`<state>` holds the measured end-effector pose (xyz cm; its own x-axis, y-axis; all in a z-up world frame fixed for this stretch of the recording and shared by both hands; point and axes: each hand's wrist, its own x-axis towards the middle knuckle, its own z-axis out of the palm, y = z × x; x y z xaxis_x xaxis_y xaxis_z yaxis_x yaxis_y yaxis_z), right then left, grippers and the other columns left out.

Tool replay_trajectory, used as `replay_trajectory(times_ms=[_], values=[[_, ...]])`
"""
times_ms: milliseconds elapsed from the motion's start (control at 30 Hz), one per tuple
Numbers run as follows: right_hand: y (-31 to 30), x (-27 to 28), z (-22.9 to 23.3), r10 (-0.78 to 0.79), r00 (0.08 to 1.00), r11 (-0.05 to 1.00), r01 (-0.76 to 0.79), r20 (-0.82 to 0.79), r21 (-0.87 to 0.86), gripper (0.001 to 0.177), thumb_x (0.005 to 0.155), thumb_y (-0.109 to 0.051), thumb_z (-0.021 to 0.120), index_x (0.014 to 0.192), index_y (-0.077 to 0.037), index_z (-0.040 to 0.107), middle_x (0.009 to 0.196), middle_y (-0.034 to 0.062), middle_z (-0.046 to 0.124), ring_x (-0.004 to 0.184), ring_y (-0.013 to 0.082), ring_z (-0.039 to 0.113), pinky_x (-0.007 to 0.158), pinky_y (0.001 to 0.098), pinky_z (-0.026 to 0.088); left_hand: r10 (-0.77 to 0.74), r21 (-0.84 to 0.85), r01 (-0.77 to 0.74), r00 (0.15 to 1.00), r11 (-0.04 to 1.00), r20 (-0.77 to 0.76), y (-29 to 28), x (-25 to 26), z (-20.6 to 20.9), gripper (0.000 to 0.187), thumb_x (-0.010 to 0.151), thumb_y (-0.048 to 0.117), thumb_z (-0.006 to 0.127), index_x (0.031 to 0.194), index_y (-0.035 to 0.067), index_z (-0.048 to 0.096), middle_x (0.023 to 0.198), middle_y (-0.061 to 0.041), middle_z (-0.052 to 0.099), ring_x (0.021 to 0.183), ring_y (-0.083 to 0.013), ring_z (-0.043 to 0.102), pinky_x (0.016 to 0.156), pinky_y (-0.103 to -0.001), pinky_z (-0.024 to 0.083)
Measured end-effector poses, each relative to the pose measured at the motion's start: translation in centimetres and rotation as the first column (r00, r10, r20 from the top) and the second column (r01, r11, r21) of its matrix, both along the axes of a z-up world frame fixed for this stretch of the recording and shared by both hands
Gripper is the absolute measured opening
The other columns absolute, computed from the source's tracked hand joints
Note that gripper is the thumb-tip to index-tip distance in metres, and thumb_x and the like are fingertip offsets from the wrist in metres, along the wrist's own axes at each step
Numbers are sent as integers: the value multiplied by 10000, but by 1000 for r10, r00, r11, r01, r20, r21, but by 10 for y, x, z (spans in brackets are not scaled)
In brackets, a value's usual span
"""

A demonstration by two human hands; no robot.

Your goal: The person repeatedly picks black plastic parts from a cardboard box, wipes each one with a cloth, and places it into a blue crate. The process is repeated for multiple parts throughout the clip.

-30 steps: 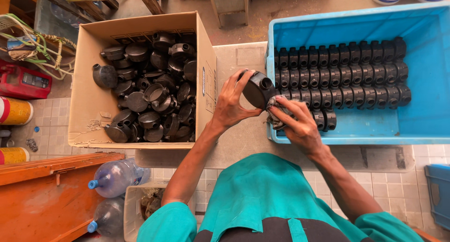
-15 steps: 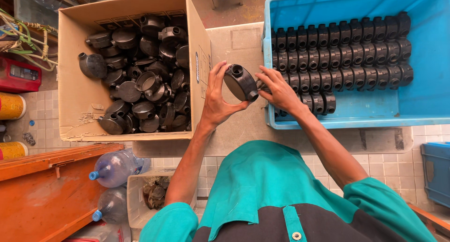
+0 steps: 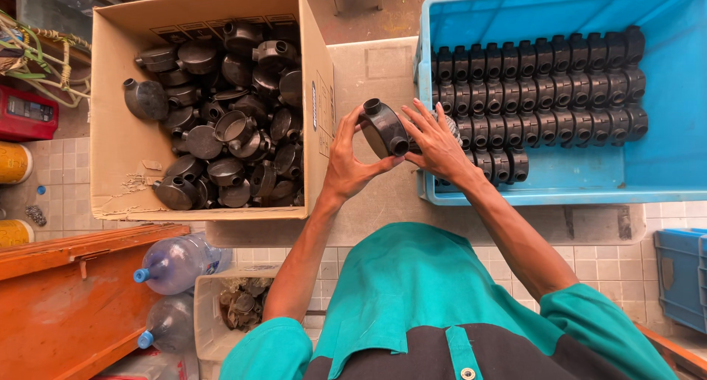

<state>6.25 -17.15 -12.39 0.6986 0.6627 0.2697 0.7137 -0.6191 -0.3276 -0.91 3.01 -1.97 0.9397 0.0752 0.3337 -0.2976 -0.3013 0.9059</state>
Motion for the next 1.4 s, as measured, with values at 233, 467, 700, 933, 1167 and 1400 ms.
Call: replay_trajectory(times_ms=[233, 467, 700, 933, 1167, 1400], values=[[-1, -35, 101, -28, 911, 926, 179, -412, 332, 1094, 696, -416, 858, 1541, -45, 270, 1566, 238, 302, 1469, 402, 217, 1201, 569, 111, -79, -155, 53, 983, 987, -168, 7, 5, -8, 893, 662, 443, 915, 1365, 63, 518, 1222, -145, 628, 1152, -294, 633, 1057, -463, 473], [8, -60, 123, 31, 947, 793, 171, -319, 585, 833, 764, -190, 845, 1463, -29, 421, 1414, 220, 478, 1227, 391, 552, 992, 544, 498, -273, -125, 243, 879, 962, -391, 9, 4, 6, 783, 823, 665, 643, 1413, 170, 504, 1206, -120, 684, 1186, -267, 627, 1062, -442, 452], [-39, -67, 78, 50, 794, 620, 450, -605, 642, 751, 811, -68, 773, 1466, 12, 413, 1400, 152, 518, 1217, 237, 554, 974, 437, 512, -331, 133, 365, 917, 921, -221, -10, 3, 20, 1021, 802, 563, 741, 1571, 141, 219, 1529, -241, 392, 1383, -434, 419, 1138, -562, 352], [-126, -48, 43, 261, 677, 521, 501, -688, 691, 660, 889, -31, 645, 1487, 12, 367, 1322, 165, 545, 1148, 247, 574, 956, 483, 510, -446, 267, 439, 894, 858, -37, -77, 24, 3, 1098, 658, 452, 888, 1545, 152, 315, 1489, -140, 451, 1371, -340, 453, 1152, -481, 367], [-206, -32, 60, 438, 470, 413, 653, -767, 635, 682, 969, -96, 524, 1556, -90, 178, 1350, 174, 480, 1226, 296, 532, 968, 586, 488, -317, 430, 224, 935, 875, 158, -184, 45, 0, 899, 783, 308, 854, 1506, 81, 371, 1456, -138, 469, 1342, -311, 471, 1134, -457, 376], [-254, -16, 33, 346, 312, 506, 732, -885, 456, 672, 967, -261, 562, 1549, -101, 268, 1460, 153, 416, 1288, 254, 464, 948, 546, 500, -412, 621, 183, 877, 762, 247, -250, 66, -16, 915, 691, 324, 894, 1442, 38, 456, 1366, -119, 548, 1271, -278, 521, 1145, -442, 386]])
